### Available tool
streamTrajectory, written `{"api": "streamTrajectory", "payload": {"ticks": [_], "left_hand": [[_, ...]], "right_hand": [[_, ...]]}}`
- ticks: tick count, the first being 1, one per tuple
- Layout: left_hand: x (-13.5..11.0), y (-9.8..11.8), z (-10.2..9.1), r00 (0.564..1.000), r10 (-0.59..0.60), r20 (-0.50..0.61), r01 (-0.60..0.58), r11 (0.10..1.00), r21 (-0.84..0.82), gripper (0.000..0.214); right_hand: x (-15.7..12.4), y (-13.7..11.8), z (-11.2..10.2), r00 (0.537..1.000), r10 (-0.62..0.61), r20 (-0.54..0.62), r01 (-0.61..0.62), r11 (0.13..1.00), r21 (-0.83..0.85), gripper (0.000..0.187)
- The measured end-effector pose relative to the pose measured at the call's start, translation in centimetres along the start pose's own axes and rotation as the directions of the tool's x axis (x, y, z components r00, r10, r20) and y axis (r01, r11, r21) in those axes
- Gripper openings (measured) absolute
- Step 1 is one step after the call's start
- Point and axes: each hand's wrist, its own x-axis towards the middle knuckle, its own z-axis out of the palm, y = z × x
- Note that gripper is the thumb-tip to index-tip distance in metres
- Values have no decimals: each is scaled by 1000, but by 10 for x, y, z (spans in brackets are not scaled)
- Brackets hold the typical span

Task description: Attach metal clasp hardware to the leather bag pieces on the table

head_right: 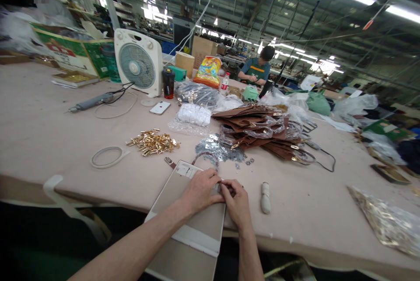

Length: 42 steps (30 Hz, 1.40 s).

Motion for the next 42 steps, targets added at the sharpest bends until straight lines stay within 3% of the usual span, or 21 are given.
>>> {"api": "streamTrajectory", "payload": {"ticks": [10, 13, 17, 23, 30, 34, 37, 42], "left_hand": [[0, 2, -3, 1000, -13, 0, 13, 1000, -10, 43], [0, 2, -2, 999, -35, -7, 35, 999, -22, 47], [0, 1, 0, 1000, -28, -5, 28, 999, -20, 52], [-2, 2, -1, 999, -48, -3, 48, 998, -32, 52], [-3, -2, -2, 999, -51, 12, 53, 990, -128, 59], [-9, -15, -27, 999, 35, -21, -37, 990, -139, 68], [-18, -29, -46, 998, 22, -55, -23, 1000, -20, 54], [-33, -49, -45, 992, -34, -122, 32, 999, -22, 44]], "right_hand": [[-1, 0, 3, 995, 23, -96, -19, 999, 42, 38], [8, 9, -4, 961, 80, -263, -51, 992, 114, 48], [35, 26, -14, 869, 25, -494, -68, 995, -70, 49], [74, 42, -17, 874, -23, -486, -120, 958, -260, 34], [78, 48, -13, 873, -13, -487, -200, 902, -382, 27], [78, 51, -18, 887, 8, -462, -197, 911, -362, 30], [78, 51, -21, 898, 32, -439, -187, 931, -313, 31], [71, 47, -20, 921, 33, -387, -115, 975, -192, 40]]}}
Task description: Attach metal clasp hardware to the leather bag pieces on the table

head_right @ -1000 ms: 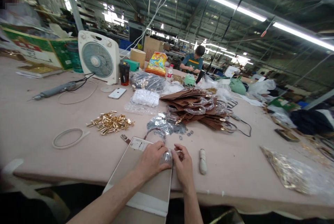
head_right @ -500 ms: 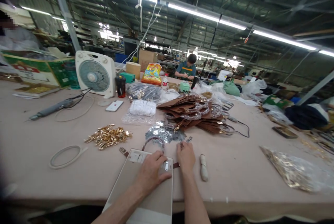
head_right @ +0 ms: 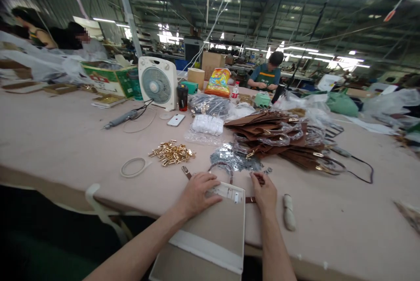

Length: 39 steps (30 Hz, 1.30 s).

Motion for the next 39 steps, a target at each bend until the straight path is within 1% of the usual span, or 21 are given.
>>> {"api": "streamTrajectory", "payload": {"ticks": [2, 4, 6, 7, 8, 10, 11, 13, 14, 15, 16, 17, 20, 23, 28, 32, 36, 39], "left_hand": [[-3, -4, 6, 1000, -6, -28, 6, 1000, -25, 43], [-5, -5, 9, 999, -15, -41, 13, 999, -42, 42], [-5, -6, 10, 998, -24, -49, 21, 998, -61, 43], [-5, -6, 10, 998, -27, -53, 24, 997, -70, 44], [-5, -6, 9, 998, -29, -59, 25, 997, -78, 45], [-5, -6, 9, 997, -33, -67, 27, 996, -79, 48], [-5, -6, 9, 997, -35, -69, 29, 997, -74, 50], [-4, -6, 9, 997, -36, -72, 32, 998, -62, 50], [-4, -5, 9, 997, -37, -74, 33, 998, -58, 49], [-3, -4, 9, 996, -37, -75, 33, 998, -57, 47], [-3, -4, 8, 996, -37, -77, 33, 998, -56, 43], [-3, -3, 8, 996, -38, -77, 33, 998, -55, 39], [-2, -1, 7, 996, -38, -83, 34, 998, -57, 32], [-3, -2, 8, 994, -44, -98, 36, 997, -73, 32], [-3, -2, 10, 993, -46, -110, 37, 996, -84, 30], [-4, -2, 9, 992, -43, -120, 31, 995, -95, 28], [-5, -3, 6, 995, -29, -99, 17, 993, -121, 33], [-5, -6, 7, 997, -33, -74, 23, 990, -138, 32]], "right_hand": [[-7, -4, -1, 1000, -14, -15, 16, 995, 97, 45], [-15, -13, -1, 998, -25, -61, 36, 980, 196, 46], [-26, -28, 0, 995, -57, -85, 76, 967, 245, 43], [-32, -39, 1, 993, -92, -69, 106, 964, 242, 40], [-37, -50, 2, 990, -139, -27, 142, 961, 238, 37], [-47, -76, 4, 962, -243, 122, 207, 946, 250, 30], [-51, -88, 6, 933, -286, 217, 226, 937, 265, 27], [-57, -107, 11, 855, -334, 396, 229, 929, 291, 23], [-59, -113, 13, 822, -339, 458, 220, 930, 294, 22], [-61, -117, 16, 798, -338, 499, 211, 932, 293, 21], [-62, -118, 18, 786, -334, 520, 205, 935, 291, 22], [-63, -118, 20, 784, -331, 525, 201, 936, 289, 23], [-64, -110, 25, 802, -316, 507, 193, 940, 280, 26], [-65, -103, 29, 824, -298, 481, 192, 947, 258, 27], [-67, -100, 34, 841, -317, 439, 239, 945, 226, 33], [-67, -96, 35, 824, -352, 444, 284, 935, 213, 31], [-65, -92, 33, 801, -361, 478, 283, 931, 229, 27], [-62, -92, 31, 787, -359, 503, 273, 932, 238, 28]]}}
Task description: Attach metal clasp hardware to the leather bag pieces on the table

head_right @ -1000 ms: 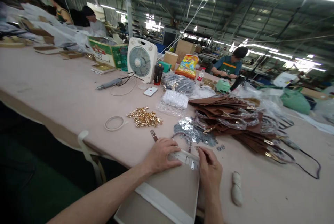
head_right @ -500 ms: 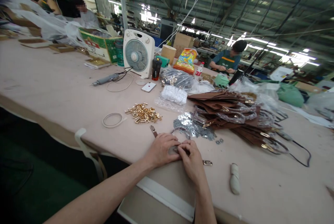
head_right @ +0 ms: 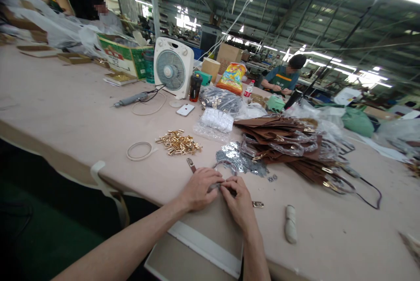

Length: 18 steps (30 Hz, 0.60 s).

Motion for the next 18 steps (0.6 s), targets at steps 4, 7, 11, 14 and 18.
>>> {"api": "streamTrajectory", "payload": {"ticks": [4, 7, 11, 14, 18], "left_hand": [[0, -4, 2, 1000, -17, -1, 17, 1000, -1, 29], [0, -4, 2, 1000, -12, 3, 12, 1000, -1, 27], [0, -1, 1, 999, -29, -20, 28, 999, -41, 26], [1, 0, 1, 997, -66, -45, 62, 995, -82, 16], [2, -1, 1, 995, -92, -47, 87, 991, -99, 11]], "right_hand": [[0, 0, -6, 999, 5, 53, -7, 999, 42, 27], [-1, 3, -10, 996, 9, 86, -16, 997, 82, 27], [-2, 5, -12, 994, -1, 106, -9, 996, 94, 26], [0, 4, -12, 994, -14, 109, 8, 999, 54, 27], [0, 3, -12, 994, -16, 110, 12, 999, 37, 29]]}}
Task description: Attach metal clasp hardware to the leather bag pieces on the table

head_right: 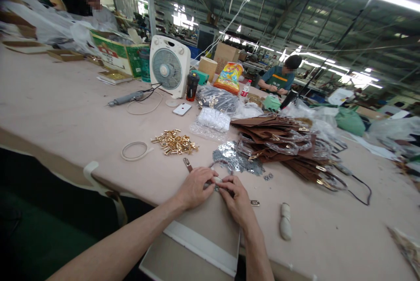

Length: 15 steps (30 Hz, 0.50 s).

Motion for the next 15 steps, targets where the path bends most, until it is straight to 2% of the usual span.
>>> {"api": "streamTrajectory", "payload": {"ticks": [8, 12, 15], "left_hand": [[1, -3, -3, 999, 13, 38, -12, 999, -34, 13], [-1, -3, -1, 999, 3, 38, -3, 1000, 1, 26], [-1, -1, -1, 999, 10, 40, -11, 1000, 23, 27]], "right_hand": [[-5, 9, 0, 999, 24, -23, -23, 999, 29, 25], [-6, 9, 2, 999, 17, -33, -17, 1000, -8, 24], [-5, 10, 2, 999, 16, -38, -16, 1000, -15, 26]]}}
